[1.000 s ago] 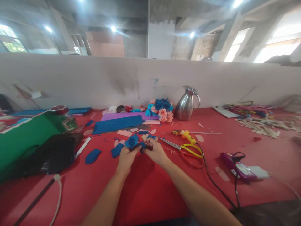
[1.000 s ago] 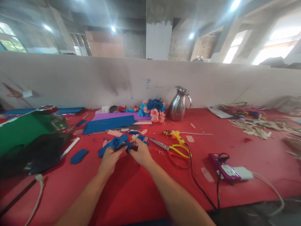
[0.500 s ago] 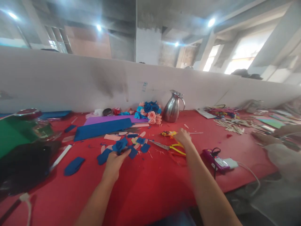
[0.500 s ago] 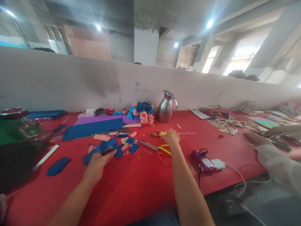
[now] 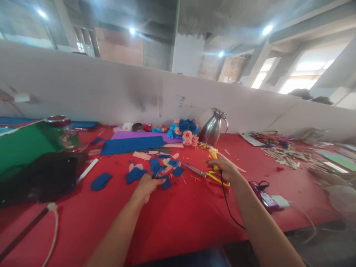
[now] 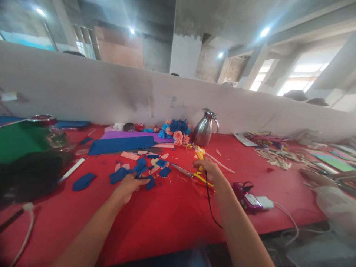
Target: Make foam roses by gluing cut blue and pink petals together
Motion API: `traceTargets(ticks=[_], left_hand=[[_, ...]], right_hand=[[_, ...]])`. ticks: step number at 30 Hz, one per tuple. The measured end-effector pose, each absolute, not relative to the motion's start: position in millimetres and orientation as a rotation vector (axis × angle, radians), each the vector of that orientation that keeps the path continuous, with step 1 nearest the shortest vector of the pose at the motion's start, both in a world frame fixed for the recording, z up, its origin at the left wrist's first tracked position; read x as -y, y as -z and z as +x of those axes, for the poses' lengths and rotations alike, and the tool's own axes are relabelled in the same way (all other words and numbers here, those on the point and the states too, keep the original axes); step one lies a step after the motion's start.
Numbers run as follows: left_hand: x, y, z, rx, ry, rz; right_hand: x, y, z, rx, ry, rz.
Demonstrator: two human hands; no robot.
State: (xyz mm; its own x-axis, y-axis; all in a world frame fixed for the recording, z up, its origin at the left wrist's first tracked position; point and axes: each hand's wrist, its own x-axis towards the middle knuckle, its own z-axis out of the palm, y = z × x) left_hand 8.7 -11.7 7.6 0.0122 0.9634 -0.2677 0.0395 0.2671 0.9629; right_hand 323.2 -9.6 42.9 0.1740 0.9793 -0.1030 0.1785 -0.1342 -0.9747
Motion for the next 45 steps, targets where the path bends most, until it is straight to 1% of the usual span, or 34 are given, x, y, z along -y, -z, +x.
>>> traceTargets(ticks=[3,5,8,14,26,45], left_hand=[[13,-7,10,-1.370,-0.994,1.045],[13,-8,10,-1.397,-0.997,1.060],[13,-7,10,-1.442,-0.978,1.095],[13,-3,11,-1.466,-0.956,1.096],[15,-4,13,-1.518,-0.922,1.173],[12,6,12,-1.555,-0.916,1.244]], right_hand=[[29,-45,307,1.017,-1.456,-1.259],[40,-44,294,0.920,-1.570,-1.107],[53,-38,276,0.986,-1.505,-1.131],[73,-27,250,1.458,-1.185,-1.453],[85,-24,226,1.920,-0.833,-1.513],[78,-22,219,1.969,-0.800,-1.543]])
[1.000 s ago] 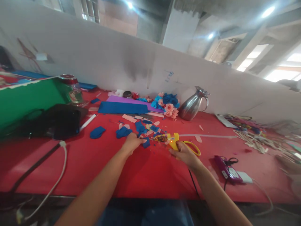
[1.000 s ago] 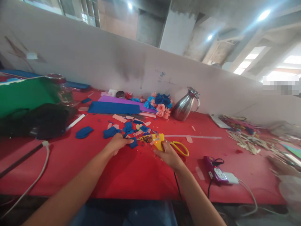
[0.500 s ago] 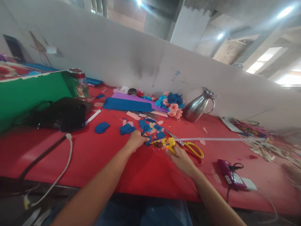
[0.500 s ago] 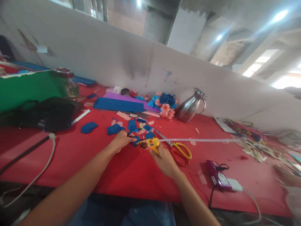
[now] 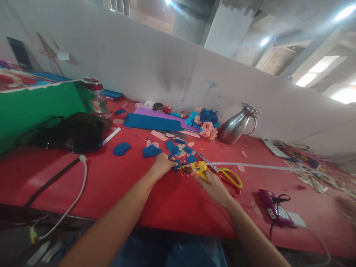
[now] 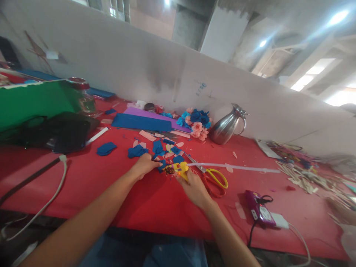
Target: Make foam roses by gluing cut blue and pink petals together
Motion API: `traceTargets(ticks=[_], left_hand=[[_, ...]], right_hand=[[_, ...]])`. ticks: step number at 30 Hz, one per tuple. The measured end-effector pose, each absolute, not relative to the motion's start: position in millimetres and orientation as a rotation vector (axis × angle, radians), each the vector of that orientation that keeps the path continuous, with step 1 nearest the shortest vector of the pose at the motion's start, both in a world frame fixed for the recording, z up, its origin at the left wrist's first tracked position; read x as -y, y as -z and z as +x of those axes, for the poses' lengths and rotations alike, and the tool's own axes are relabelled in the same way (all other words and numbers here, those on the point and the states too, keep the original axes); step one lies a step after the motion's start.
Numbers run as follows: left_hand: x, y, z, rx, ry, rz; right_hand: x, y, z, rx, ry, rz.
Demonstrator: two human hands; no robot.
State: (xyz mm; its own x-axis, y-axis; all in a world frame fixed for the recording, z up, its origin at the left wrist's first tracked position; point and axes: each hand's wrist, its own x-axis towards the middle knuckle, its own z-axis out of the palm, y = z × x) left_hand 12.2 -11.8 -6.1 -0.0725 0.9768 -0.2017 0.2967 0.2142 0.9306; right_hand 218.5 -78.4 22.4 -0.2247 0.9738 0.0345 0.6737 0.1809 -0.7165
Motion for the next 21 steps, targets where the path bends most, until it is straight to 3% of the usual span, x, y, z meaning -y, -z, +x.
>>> traceTargets(ticks=[12,21], left_hand=[[12,6,12,-1.529,-0.922,1.240],[10,9,12,-1.505,-0.951,1.195]], right_hand=[[71,-22,228,1.902,-0.792,-1.599],[59,-17,244,1.602,-1.015,-1.587]])
